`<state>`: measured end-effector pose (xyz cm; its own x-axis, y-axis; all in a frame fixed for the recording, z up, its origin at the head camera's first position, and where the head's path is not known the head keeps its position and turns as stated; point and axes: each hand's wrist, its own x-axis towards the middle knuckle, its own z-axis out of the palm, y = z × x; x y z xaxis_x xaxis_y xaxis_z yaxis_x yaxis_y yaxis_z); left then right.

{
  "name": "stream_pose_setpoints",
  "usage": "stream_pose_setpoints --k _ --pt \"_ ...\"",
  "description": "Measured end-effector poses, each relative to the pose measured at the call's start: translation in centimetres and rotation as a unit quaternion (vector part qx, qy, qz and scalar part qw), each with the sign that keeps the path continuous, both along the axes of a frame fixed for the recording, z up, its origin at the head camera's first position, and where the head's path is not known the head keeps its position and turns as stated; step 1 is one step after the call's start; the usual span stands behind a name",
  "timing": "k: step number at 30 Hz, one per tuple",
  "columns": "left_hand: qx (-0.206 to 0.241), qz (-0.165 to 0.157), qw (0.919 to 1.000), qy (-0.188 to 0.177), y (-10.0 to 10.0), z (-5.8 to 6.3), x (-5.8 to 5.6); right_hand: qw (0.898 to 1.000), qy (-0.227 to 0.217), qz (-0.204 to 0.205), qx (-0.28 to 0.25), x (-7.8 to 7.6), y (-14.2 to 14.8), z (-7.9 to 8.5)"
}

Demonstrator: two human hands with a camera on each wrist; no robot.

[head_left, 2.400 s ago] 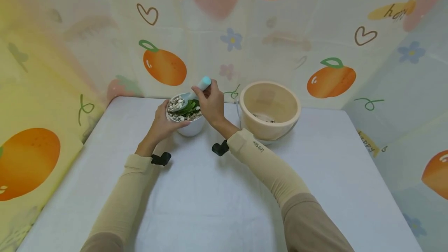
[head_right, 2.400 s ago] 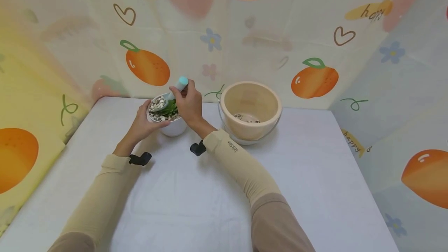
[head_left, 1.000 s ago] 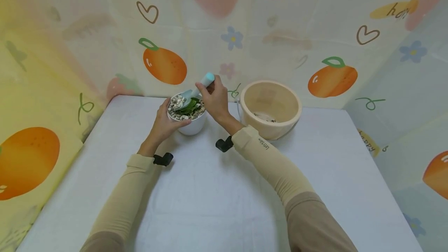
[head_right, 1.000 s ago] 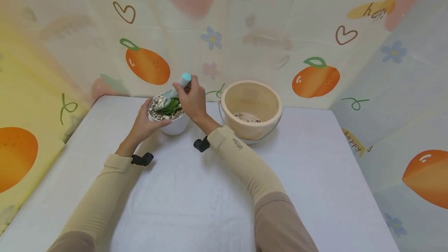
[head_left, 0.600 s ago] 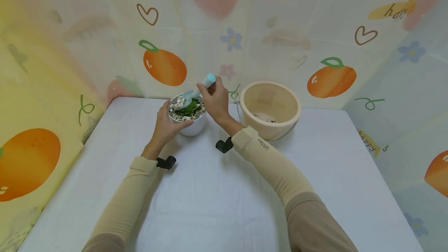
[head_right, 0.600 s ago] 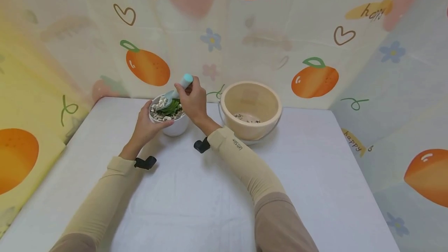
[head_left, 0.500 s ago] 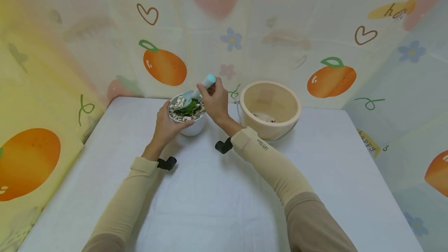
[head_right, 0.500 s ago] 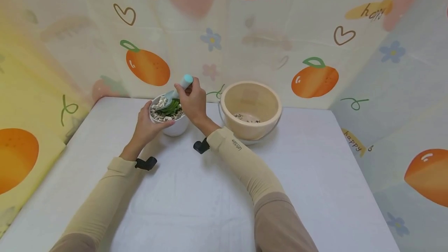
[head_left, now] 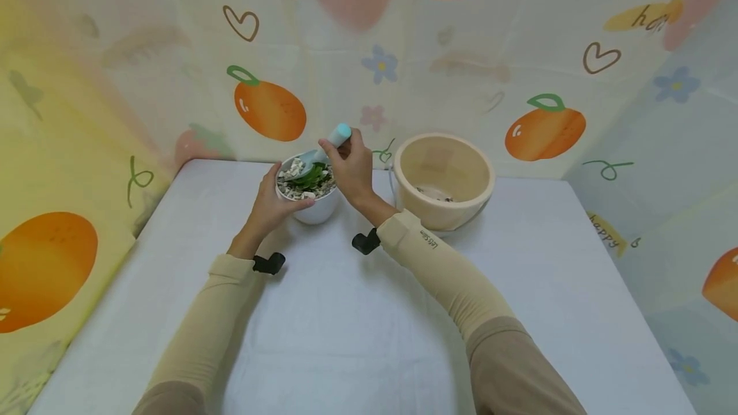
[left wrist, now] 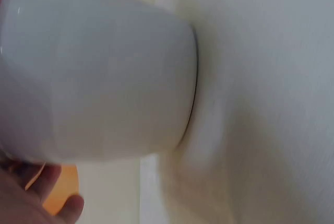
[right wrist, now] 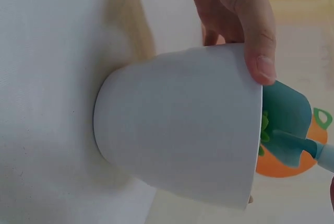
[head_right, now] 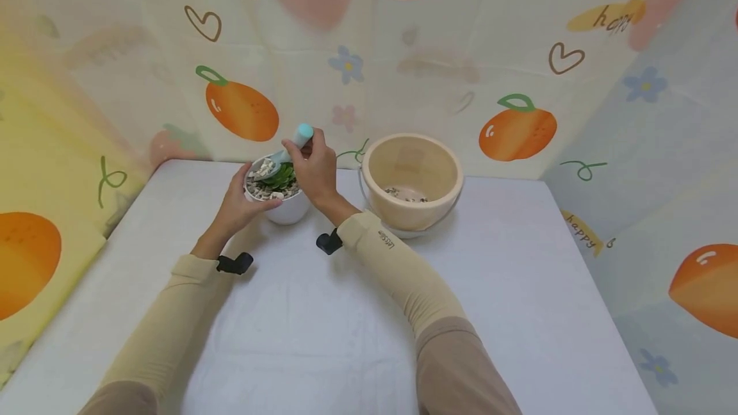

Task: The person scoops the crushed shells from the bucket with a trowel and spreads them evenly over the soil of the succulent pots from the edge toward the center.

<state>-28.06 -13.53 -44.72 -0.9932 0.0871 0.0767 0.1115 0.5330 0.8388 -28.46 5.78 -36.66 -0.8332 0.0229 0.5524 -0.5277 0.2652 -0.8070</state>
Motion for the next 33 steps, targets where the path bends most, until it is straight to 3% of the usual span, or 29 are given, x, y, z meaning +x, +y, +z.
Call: stream_pose_setpoints --k 8,14,18,24,33 --pt "0.001 0.062 0.9950 0.078 1.9 -0.2 1.2 1.000 0.017 -0.003 0.001 0.1 -0.1 0.1" --pt "-0.065 0.088 0.9903 0.086 2.5 0.3 1.8 1.000 0.026 -0.014 0.009 0.1 -0.1 0.0" --pt "-0.084 0.058 0.9927 0.063 1.7 0.9 1.6 1.000 0.024 -0.009 0.010 0.1 -0.1 -0.1" --pt "-0.023 -0.014 0.9995 0.019 -0.1 0.7 0.4 0.999 0.028 -0.010 0.019 0.0 -0.1 -0.2" --pt "0.024 -0.019 0.9988 0.037 0.2 0.1 0.1 0.999 0.024 -0.010 0.023 0.1 -0.1 -0.2"
